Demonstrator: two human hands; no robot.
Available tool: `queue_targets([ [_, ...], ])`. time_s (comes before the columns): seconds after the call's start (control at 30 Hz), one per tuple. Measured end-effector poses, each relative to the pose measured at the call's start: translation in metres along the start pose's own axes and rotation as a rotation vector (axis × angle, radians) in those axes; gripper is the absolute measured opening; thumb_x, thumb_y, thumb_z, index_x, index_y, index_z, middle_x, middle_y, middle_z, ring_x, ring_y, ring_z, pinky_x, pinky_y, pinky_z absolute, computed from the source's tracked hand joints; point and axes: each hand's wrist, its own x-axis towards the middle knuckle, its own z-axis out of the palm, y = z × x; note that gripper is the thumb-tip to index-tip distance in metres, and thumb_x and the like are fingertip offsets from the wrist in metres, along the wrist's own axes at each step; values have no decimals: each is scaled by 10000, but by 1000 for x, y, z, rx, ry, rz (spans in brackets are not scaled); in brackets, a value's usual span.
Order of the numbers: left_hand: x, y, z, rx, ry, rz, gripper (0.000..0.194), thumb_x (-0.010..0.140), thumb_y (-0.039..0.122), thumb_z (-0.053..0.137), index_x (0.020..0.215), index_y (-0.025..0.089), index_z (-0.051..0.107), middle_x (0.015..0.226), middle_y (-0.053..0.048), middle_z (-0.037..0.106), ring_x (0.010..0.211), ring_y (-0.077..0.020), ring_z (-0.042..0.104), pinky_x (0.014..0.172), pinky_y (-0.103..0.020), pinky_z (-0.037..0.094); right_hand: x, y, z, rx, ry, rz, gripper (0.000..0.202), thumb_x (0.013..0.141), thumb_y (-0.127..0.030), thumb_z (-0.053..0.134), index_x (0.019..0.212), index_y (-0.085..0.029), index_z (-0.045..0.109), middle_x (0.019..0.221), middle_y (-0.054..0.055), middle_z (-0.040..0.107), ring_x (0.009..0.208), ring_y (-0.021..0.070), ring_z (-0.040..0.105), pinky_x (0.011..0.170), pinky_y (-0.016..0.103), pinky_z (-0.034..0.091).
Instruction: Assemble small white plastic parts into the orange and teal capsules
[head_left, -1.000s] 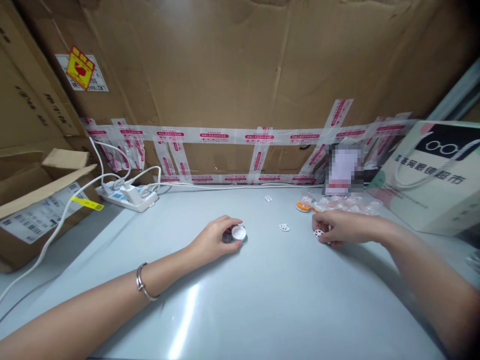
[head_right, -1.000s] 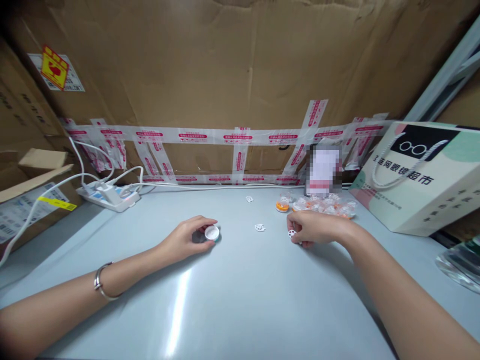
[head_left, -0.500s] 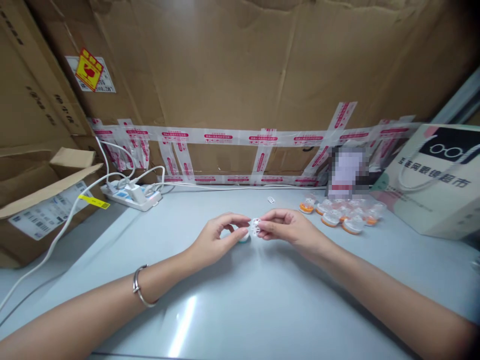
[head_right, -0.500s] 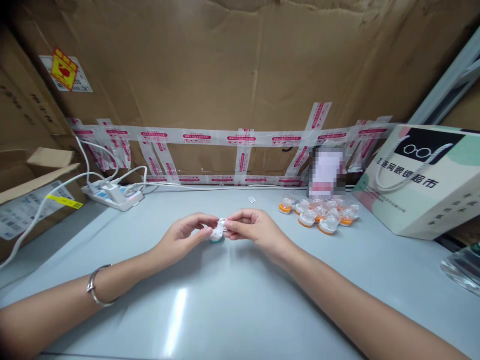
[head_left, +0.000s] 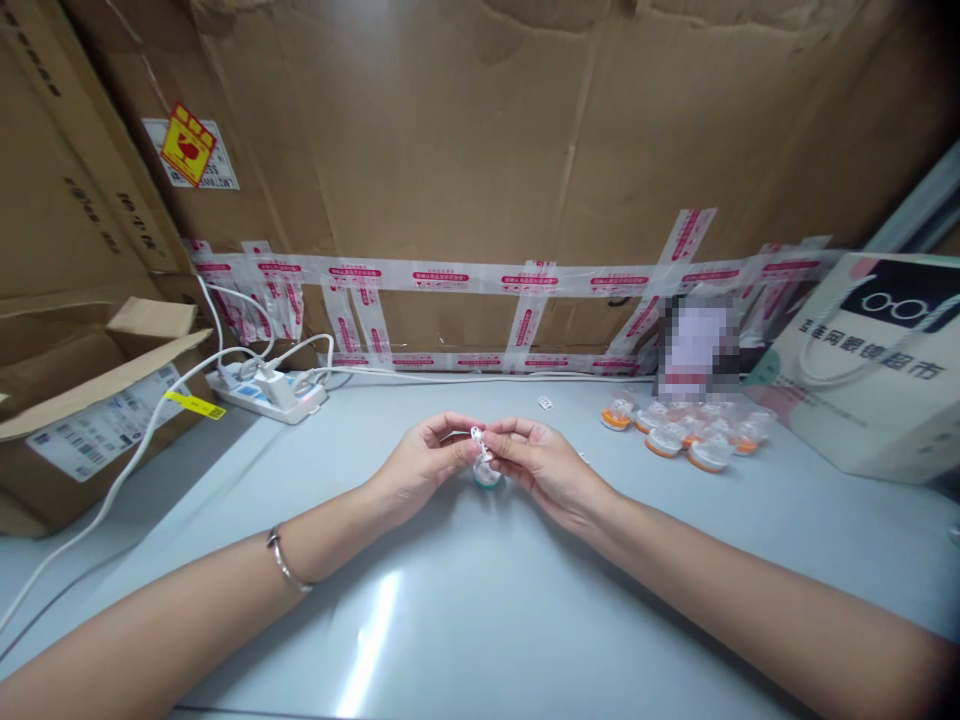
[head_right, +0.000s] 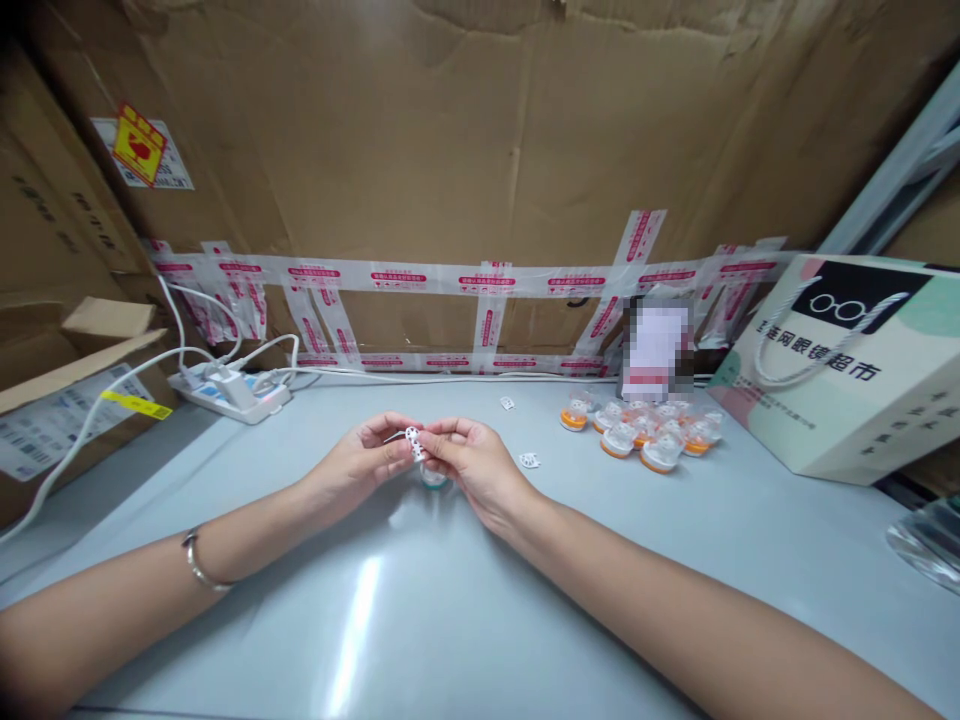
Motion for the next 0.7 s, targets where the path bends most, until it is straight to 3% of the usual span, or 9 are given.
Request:
queue_targets([
  [0.27, -1, -2, -1, -66, 32, -21, 237, 679, 181, 726, 881, 169, 603, 857, -14, 639, 815, -117, 608, 804, -274, 463, -2, -2, -4, -174, -11, -77, 347, 545, -311, 786, 774, -165, 570, 713, 0, 666, 667, 111, 627, 710, 263, 497],
  [0.37, 1, 0, -3, -45, 68, -6, 250, 681, 175, 722, 901, 165, 604, 904, -31, 646, 883, -131, 602, 852, -291, 452, 16, -22, -29, -441, 40, -258, 300, 642, -316, 715, 856, -171, 562, 764, 16, 665, 683, 121, 631, 728, 283, 497],
  [0.43, 3, 1, -6, -28, 91, 13, 252, 688, 181, 718, 911, 159, 602, 915, -41, 646, 929, -144, 592, 878, -310, 447, 34, -40, -55, -712, 177, -359, 190, 716, -279, 639, 846, -164, 565, 787, 24, 650, 683, 110, 615, 720, 266, 488],
  [0.5, 5, 2, -8, -16, 107, 21, 254, 691, 194, 718, 913, 153, 601, 897, -43, 644, 929, -150, 594, 880, -324, 453, 50, -54, -83, -933, 269, -334, 139, 744, -242, 593, 847, -149, 584, 763, 36, 636, 657, 113, 590, 687, 263, 475],
  [0.57, 7, 1, -10, -8, 119, 17, 257, 691, 201, 719, 914, 151, 601, 889, -42, 644, 905, -146, 602, 868, -320, 459, 62, -61, -105, -1019, 266, -293, 138, 703, -219, 628, 809, -131, 623, 699, 41, 623, 607, 126, 563, 649, 277, 455],
  [0.7, 9, -1, -14, 21, 127, 21, 268, 681, 199, 727, 913, 148, 605, 891, -43, 650, 896, -145, 611, 860, -300, 453, 75, -53, -121, -1122, 195, -246, 196, 619, -194, 687, 811, -152, 690, 710, 33, 631, 602, 133, 541, 643, 278, 420],
])
